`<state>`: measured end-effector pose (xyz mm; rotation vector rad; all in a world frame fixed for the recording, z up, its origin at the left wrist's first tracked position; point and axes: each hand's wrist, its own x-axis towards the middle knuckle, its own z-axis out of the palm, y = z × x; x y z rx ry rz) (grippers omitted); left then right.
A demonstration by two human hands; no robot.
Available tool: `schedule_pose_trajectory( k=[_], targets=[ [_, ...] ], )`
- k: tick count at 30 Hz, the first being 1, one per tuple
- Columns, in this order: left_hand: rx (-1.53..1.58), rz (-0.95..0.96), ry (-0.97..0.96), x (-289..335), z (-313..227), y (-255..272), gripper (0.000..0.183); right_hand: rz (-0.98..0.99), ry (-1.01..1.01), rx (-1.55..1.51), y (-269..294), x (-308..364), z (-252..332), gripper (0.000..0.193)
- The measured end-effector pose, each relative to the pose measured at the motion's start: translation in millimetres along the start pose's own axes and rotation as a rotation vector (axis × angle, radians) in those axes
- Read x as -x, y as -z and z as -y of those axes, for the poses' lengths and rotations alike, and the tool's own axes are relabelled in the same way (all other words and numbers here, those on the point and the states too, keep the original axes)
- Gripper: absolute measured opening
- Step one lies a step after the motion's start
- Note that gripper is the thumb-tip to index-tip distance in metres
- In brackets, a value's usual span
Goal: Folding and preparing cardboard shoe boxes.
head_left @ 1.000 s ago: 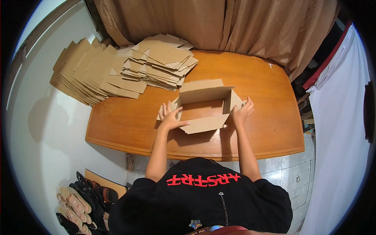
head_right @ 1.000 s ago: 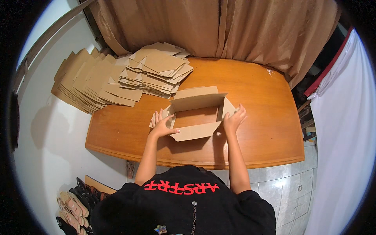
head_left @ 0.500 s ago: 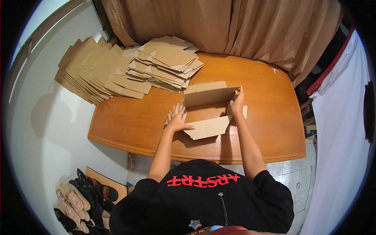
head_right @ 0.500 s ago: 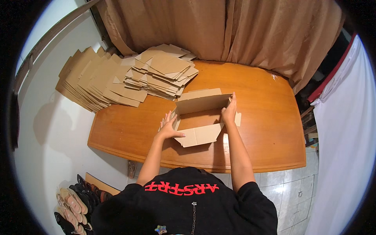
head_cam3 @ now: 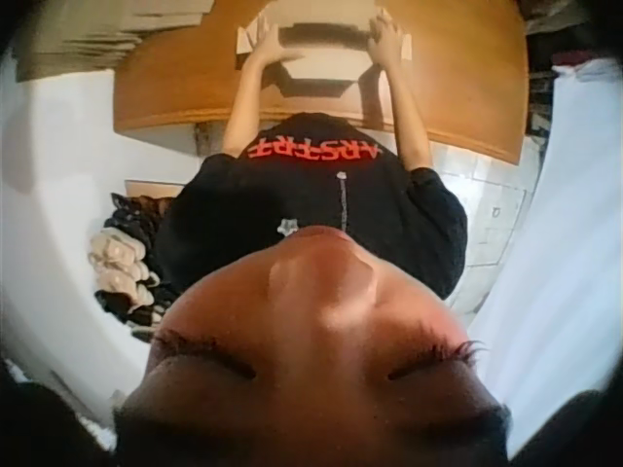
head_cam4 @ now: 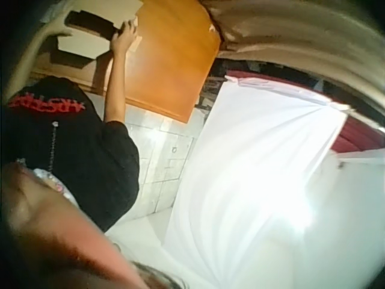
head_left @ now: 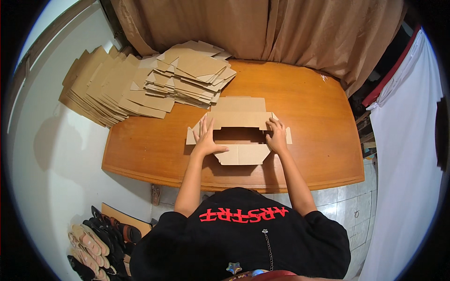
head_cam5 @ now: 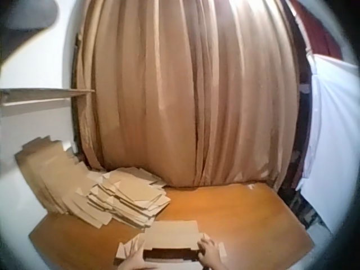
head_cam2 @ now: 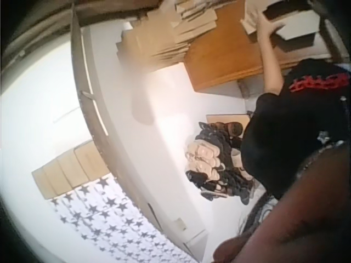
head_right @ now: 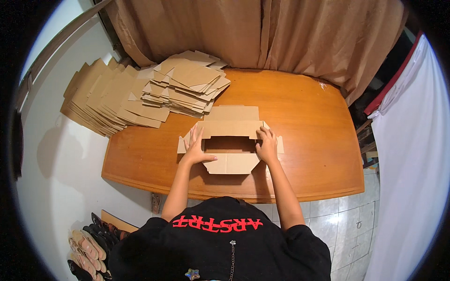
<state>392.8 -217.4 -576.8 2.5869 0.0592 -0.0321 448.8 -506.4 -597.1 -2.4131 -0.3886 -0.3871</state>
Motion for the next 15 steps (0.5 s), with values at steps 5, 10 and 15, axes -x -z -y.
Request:
schedule_pose_trajectory(
  k=[5, 10, 15],
  targets=[
    [-0.066, 0.093, -0.114, -3.0, -24.3, -8.4, 0.108, 0.066, 0.02, 0.057, 5.5, 5.7, 5.1, 0.047],
    [-0.123, 0.121, -0.151, -1.9, -29.0, -16.9, 0.101, -0.305, -0.408, 0.143, 16.2, 5.6, -5.6, 0.041],
    [-0.14, 0.084, -0.166, 0.4, -28.5, -18.5, 0.092, -0.046, -0.819, -0.641, 44.3, -4.4, -41.7, 0.036]
  ],
)
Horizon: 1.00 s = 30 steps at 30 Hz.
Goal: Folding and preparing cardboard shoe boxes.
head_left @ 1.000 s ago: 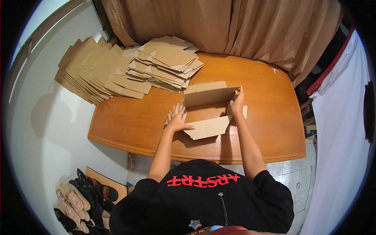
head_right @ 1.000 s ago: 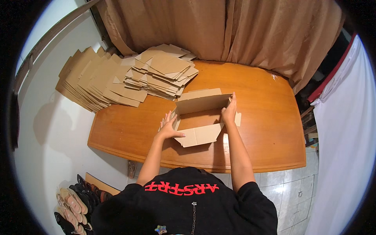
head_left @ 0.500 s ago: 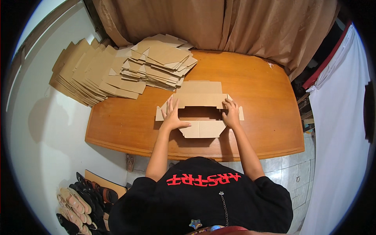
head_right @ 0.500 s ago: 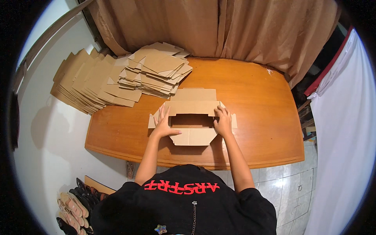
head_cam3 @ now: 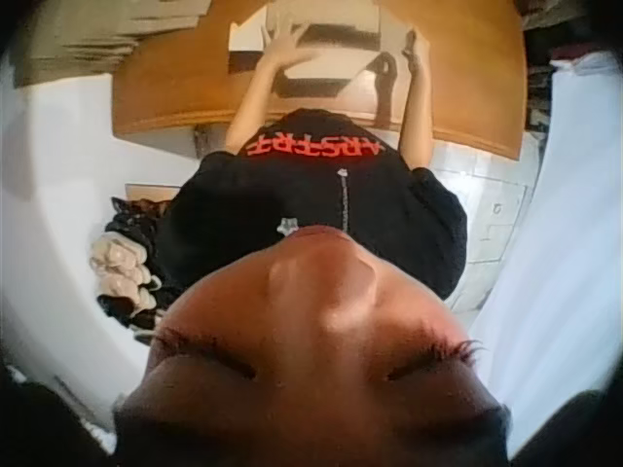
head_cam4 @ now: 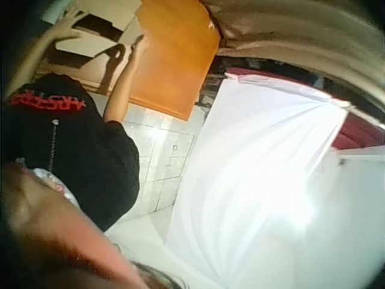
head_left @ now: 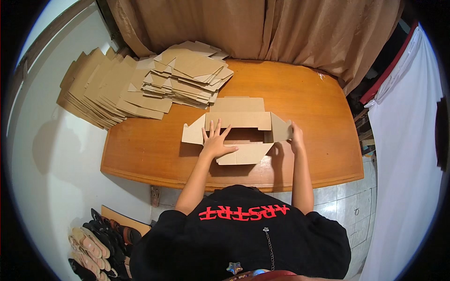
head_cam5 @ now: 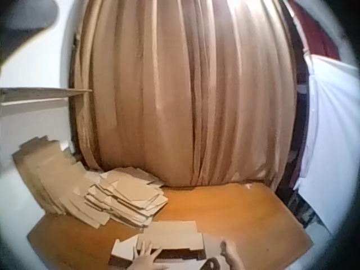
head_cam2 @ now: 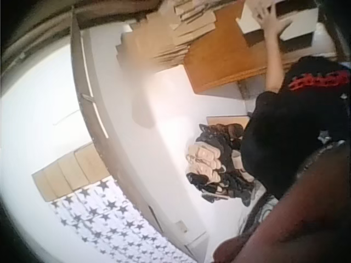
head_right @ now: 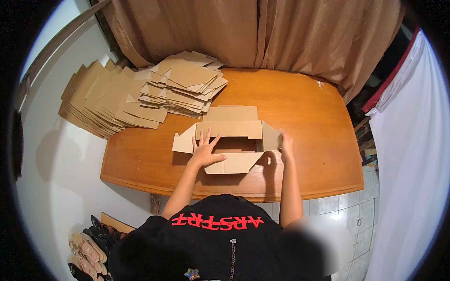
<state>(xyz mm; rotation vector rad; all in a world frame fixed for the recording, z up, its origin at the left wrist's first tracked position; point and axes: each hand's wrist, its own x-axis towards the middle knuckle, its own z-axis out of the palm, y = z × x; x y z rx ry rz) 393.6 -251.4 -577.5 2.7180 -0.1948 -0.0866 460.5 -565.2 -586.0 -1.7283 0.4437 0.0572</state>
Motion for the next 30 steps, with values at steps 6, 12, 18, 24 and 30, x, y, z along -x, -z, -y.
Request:
schedule_pose_trajectory(
  k=[6, 12, 18, 24, 30],
  targets=[
    [-0.029, 0.081, -0.006, 2.7, -4.3, 14.0, 0.083, 0.112, 0.256, -0.068, -31.0, 4.8, 13.2, 0.032],
    [-0.061, -0.029, 0.051, -2.5, -2.6, -2.0, 0.089, -0.046, 0.558, 0.459, -83.9, 4.7, -1.0, 0.074],
    [-0.071, -0.032, 0.045, -2.6, -2.2, -3.2, 0.093, -0.06, 0.381, 0.783, -99.0, 30.9, 14.1, 0.08],
    [0.051, -0.108, 0.026, -2.7, 4.4, -2.4, 0.074, -0.078, 0.327, 0.848, -101.6, 38.6, 26.2, 0.087],
    [0.032, -0.495, 0.208, 14.3, 16.8, 24.2, 0.042, -0.143, 0.32, 0.974, -107.6, 47.2, 29.9, 0.089]
  ],
)
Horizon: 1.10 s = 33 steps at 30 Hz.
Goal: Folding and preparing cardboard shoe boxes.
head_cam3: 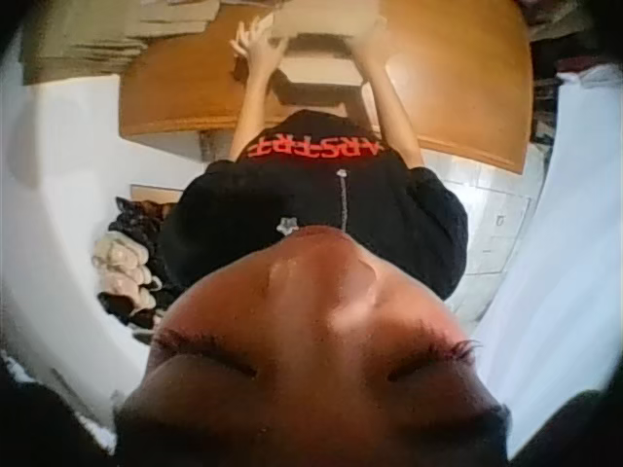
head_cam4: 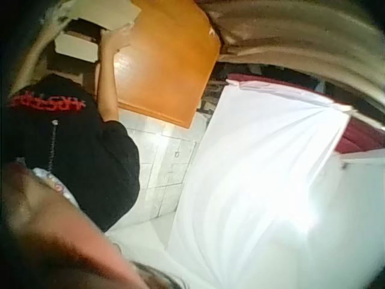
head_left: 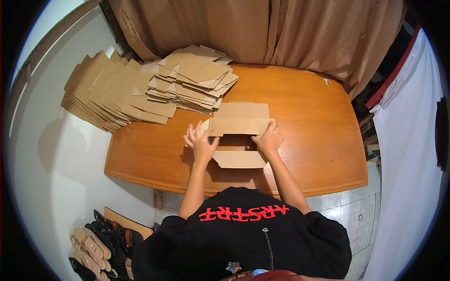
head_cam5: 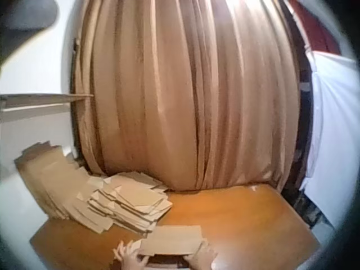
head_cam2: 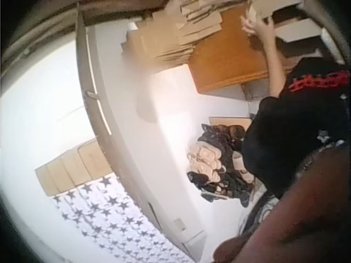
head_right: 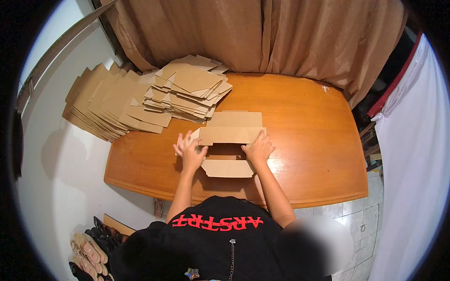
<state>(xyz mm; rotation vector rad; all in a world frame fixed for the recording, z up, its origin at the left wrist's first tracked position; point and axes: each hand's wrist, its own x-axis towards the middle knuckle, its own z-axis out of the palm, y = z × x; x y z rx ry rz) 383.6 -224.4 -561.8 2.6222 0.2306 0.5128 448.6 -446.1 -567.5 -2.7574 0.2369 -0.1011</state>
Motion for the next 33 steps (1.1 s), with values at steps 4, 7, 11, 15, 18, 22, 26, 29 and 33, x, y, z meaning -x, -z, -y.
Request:
schedule_pose_trajectory(
  k=[4, 7, 11, 15, 18, 22, 26, 29, 33],
  targets=[
    [-0.038, -0.279, 0.212, -5.9, 32.4, 11.9, 0.041, -0.02, 0.008, -0.033, -1.5, -0.7, -1.9, 0.09],
    [0.581, -0.263, 0.467, -9.8, 53.0, 9.6, 0.04, -0.004, -0.003, -0.063, 0.5, 0.5, -0.7, 0.09],
    [0.761, -0.237, 0.02, -2.0, 32.4, -3.0, 0.054, 0.02, -0.009, -0.039, 2.5, 0.1, 0.9, 0.09],
    [0.904, 0.12, 0.068, 3.7, -7.1, 4.3, 0.058, 0.008, -0.004, -0.023, -1.9, -1.4, -2.4, 0.09],
    [0.395, 0.182, -0.257, 7.3, -0.1, -16.0, 0.059, -0.008, 0.012, -0.024, -1.3, 0.7, 0.9, 0.091],
    [0.3, 0.261, -0.228, 8.9, -2.9, -20.5, 0.056, 0.0, 0.008, -0.006, 0.8, 2.2, 1.0, 0.091],
    [0.195, 0.315, -0.223, 7.8, -2.3, -26.0, 0.052, -0.007, 0.005, 0.018, 0.8, 2.7, 1.8, 0.091],
    [0.165, 0.319, -0.222, 7.4, -2.6, -26.8, 0.052, -0.017, 0.001, 0.046, 0.3, 3.7, 3.0, 0.09],
    [0.202, 0.392, -0.228, 5.7, -5.5, -14.7, 0.067, 0.001, -0.012, 0.024, 2.5, 1.1, 1.8, 0.09]
  ],
)
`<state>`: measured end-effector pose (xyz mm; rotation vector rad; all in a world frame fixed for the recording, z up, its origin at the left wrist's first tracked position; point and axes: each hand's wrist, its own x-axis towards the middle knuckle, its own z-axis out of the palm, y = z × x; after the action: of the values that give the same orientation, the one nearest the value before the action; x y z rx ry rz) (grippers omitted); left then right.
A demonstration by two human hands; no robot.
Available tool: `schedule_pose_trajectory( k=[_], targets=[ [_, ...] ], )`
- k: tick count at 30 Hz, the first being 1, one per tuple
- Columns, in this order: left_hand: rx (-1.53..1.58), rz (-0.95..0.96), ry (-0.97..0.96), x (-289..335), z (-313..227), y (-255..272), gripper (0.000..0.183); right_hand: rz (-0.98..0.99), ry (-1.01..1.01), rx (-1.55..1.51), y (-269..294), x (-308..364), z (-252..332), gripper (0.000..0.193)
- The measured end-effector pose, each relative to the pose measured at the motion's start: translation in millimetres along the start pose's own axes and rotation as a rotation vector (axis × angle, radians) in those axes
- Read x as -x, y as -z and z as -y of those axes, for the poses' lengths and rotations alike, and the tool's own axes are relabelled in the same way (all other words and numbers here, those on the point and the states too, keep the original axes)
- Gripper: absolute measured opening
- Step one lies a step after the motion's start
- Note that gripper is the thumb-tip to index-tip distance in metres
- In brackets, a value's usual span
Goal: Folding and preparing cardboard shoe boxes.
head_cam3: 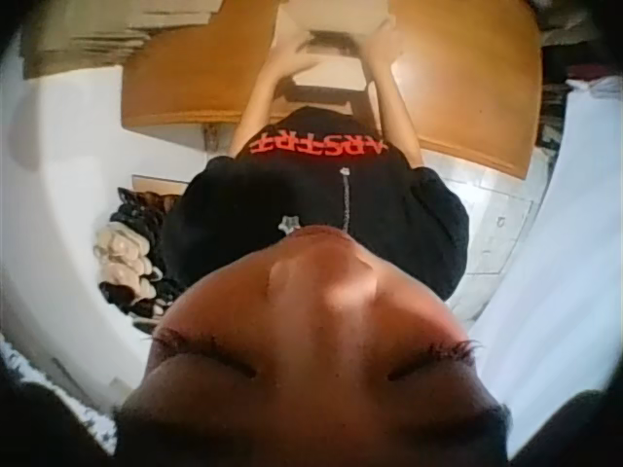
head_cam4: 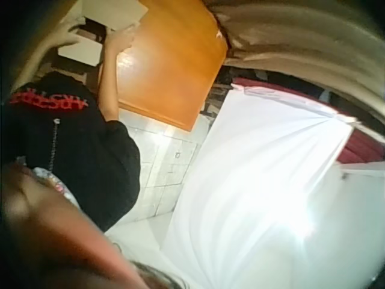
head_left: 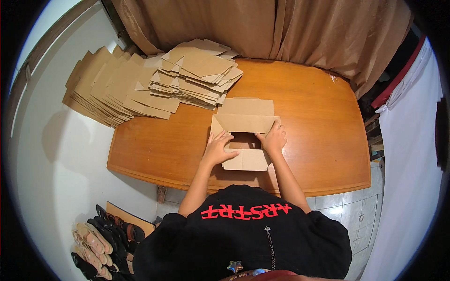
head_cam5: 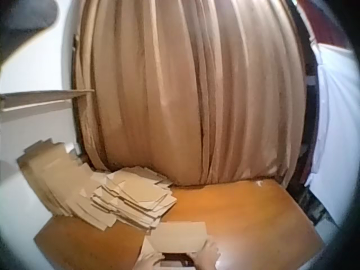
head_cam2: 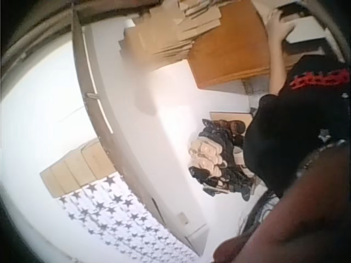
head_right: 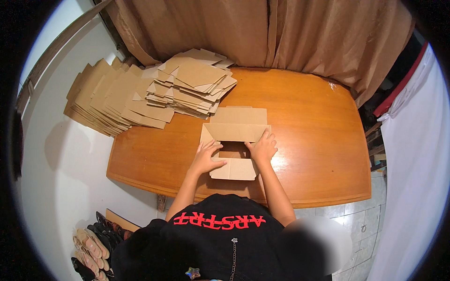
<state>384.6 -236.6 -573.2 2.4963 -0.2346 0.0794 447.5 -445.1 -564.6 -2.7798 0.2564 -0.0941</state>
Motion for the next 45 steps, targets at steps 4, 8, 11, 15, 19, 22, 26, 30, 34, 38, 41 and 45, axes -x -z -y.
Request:
schedule_pose_trajectory(
  k=[4, 8, 11, 15, 19, 22, 26, 30, 34, 38, 41, 45],
  targets=[
    [0.03, 0.245, 0.052, 15.1, -8.7, 22.5, 0.085, 0.03, 0.001, -0.144, -3.5, -4.5, -6.9, 0.088],
    [0.032, 0.353, 0.124, 25.4, -4.8, 35.7, 0.084, 0.078, -0.023, -0.373, -10.8, -15.3, -16.3, 0.081],
    [0.11, 0.294, 0.212, 19.1, -1.3, 37.4, 0.074, 0.109, -0.019, -0.516, -15.9, -23.7, -25.2, 0.075],
    [0.199, 0.031, 0.284, 3.8, 3.1, 28.2, 0.044, 0.104, -0.001, -0.68, -33.1, -41.2, -43.6, 0.069],
    [0.212, -0.251, 0.339, -12.9, 4.4, 9.0, 0.052, 0.17, 0.008, -0.84, -27.2, -42.4, -45.3, 0.068],
    [0.186, -0.28, 0.387, -25.1, 4.4, 0.2, 0.062, 0.125, 0.046, -0.731, -28.2, -35.1, -43.7, 0.069],
    [0.117, -0.383, 0.456, -31.7, 8.4, -18.1, 0.069, 0.031, 0.079, -0.468, -25.5, -21.5, -34.2, 0.072],
    [0.052, -0.357, 0.525, -30.8, -0.2, -20.9, 0.071, -0.005, 0.072, -0.322, -12.4, -9.0, -19.8, 0.073],
    [-0.05, -0.362, 0.499, -28.1, -2.8, -22.6, 0.072, -0.004, 0.066, -0.198, -8.5, -6.1, -14.7, 0.075],
    [0.039, -0.366, 0.511, -26.4, -6.5, -14.4, 0.071, -0.005, 0.066, -0.195, -9.3, -6.7, -15.9, 0.073],
    [0.154, -0.336, 0.635, -19.9, -8.4, -7.2, 0.068, -0.023, 0.054, -0.243, -9.5, -5.7, -19.9, 0.07],
    [0.422, -0.058, 0.726, -6.8, 54.6, -21.4, 0.076, -0.017, 0.042, -0.29, -7.0, -5.5, -17.3, 0.068]
  ],
)
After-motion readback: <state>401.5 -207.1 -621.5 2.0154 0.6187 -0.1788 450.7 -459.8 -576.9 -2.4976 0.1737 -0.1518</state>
